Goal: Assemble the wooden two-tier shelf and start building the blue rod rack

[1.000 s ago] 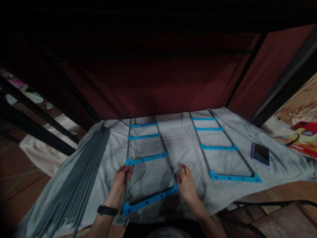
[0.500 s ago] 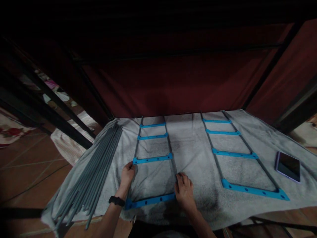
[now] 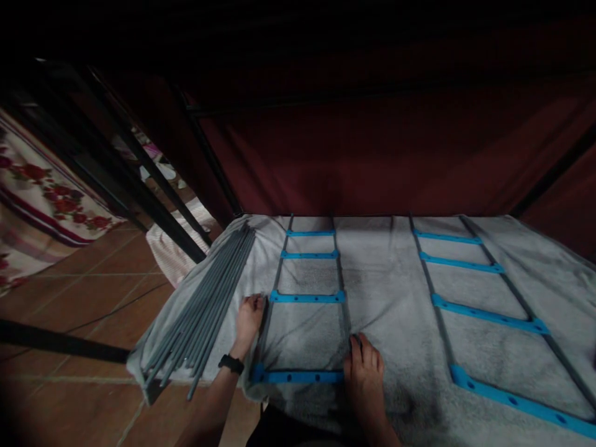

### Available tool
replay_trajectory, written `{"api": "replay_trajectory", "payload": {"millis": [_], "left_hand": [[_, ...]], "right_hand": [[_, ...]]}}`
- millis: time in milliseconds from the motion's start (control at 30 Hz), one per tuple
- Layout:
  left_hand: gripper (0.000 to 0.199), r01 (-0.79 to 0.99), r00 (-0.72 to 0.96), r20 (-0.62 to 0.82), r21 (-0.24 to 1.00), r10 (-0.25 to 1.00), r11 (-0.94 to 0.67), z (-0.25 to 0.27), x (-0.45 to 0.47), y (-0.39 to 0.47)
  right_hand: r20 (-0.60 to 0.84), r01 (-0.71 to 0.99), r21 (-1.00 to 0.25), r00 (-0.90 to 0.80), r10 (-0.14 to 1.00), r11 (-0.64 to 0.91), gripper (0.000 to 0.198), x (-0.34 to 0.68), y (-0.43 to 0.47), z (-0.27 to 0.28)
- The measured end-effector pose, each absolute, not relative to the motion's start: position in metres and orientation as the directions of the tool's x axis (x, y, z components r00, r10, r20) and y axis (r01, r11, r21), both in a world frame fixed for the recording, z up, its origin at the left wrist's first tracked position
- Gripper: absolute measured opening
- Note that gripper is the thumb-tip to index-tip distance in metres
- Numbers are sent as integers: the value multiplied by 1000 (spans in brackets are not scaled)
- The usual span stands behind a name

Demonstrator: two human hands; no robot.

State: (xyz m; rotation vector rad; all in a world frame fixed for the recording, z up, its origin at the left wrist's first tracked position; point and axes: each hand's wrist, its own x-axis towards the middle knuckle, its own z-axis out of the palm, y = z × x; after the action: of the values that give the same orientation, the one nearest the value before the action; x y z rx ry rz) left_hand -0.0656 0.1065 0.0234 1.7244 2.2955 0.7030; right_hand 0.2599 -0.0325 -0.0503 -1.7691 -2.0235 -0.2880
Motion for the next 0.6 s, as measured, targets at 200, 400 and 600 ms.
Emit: {"api": "replay_trajectory", "payload": {"millis": [200, 400, 600], "left_hand": [[43, 902, -432, 219, 97, 875, 421, 30, -119, 85], [49, 894, -410, 219, -95, 885, 438, 26, -125, 73], [49, 879, -450, 153, -97, 880, 467, 36, -116, 91]], "right_hand": [[434, 981, -37, -156, 887, 190, 35, 262, -34, -49], [430, 975, -38, -182, 884, 219, 32, 261, -35, -46], [439, 977, -81, -142, 887, 197, 35, 261, -34, -45]]}}
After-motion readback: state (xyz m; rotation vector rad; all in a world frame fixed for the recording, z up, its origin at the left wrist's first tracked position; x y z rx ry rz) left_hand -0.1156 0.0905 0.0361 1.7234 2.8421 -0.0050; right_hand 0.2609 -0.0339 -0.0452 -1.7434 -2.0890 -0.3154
